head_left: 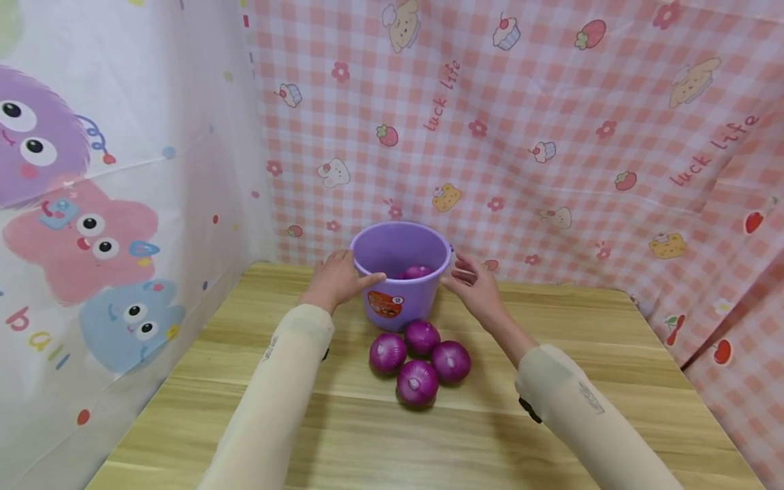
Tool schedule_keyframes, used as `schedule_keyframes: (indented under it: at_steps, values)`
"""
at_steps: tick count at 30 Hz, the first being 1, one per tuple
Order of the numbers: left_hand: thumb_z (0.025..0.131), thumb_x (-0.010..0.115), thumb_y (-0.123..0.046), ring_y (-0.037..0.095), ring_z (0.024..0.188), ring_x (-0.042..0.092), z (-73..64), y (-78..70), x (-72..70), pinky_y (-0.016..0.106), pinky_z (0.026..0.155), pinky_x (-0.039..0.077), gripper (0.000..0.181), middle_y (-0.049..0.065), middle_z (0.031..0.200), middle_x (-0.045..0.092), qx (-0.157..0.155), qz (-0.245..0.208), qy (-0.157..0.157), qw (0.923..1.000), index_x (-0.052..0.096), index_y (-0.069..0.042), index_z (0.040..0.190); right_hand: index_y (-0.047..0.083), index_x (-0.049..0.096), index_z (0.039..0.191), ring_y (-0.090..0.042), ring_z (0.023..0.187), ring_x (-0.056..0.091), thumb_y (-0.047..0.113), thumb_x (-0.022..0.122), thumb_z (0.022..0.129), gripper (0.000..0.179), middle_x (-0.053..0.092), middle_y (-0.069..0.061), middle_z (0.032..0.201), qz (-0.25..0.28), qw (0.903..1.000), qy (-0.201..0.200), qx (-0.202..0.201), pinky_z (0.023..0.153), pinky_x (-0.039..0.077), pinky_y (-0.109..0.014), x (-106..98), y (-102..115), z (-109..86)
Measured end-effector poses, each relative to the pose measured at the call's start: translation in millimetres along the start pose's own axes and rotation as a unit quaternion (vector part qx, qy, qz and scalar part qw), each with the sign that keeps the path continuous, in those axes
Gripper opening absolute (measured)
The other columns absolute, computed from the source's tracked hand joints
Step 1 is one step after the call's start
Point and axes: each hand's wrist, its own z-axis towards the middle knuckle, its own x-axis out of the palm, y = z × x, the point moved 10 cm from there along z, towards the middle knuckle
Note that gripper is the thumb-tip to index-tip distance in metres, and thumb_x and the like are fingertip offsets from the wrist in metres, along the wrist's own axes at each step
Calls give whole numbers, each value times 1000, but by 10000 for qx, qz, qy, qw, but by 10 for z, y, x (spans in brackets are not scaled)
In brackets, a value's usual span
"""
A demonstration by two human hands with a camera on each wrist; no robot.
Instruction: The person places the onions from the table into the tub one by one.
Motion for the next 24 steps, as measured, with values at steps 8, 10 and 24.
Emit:
schedule_keyframes:
  at_steps: [8,10,24]
  values:
    - [87,57,-71,37,137,39,4,-4,3,60,117,20,98,22,147,45,2,-52,-5,10000,34,0,152,1,37,151,-41,131,47,12,72,92,69,43,-25,145,-343,9988,342,90,107,44,-44,-29,-230,-155]
    - [87,57,-70,37,137,39,0,-5,4,60,117,20,98,22,147,44,-19,-52,12,10000,34,0,152,-1,37,150,-42,131,47,12,73,92,70,43,-26,146,-536,9976,420,99,107,43,-45,-29,-292,-205]
    - [89,56,-69,39,138,38,1,-14,9,62,116,20,97,23,148,43,33,40,36,10000,32,0,153,-8,44,143,-48,127,48,6,76,87,66,48,-30,140,-943,9907,979,37,108,41,-52,15,-672,-631]
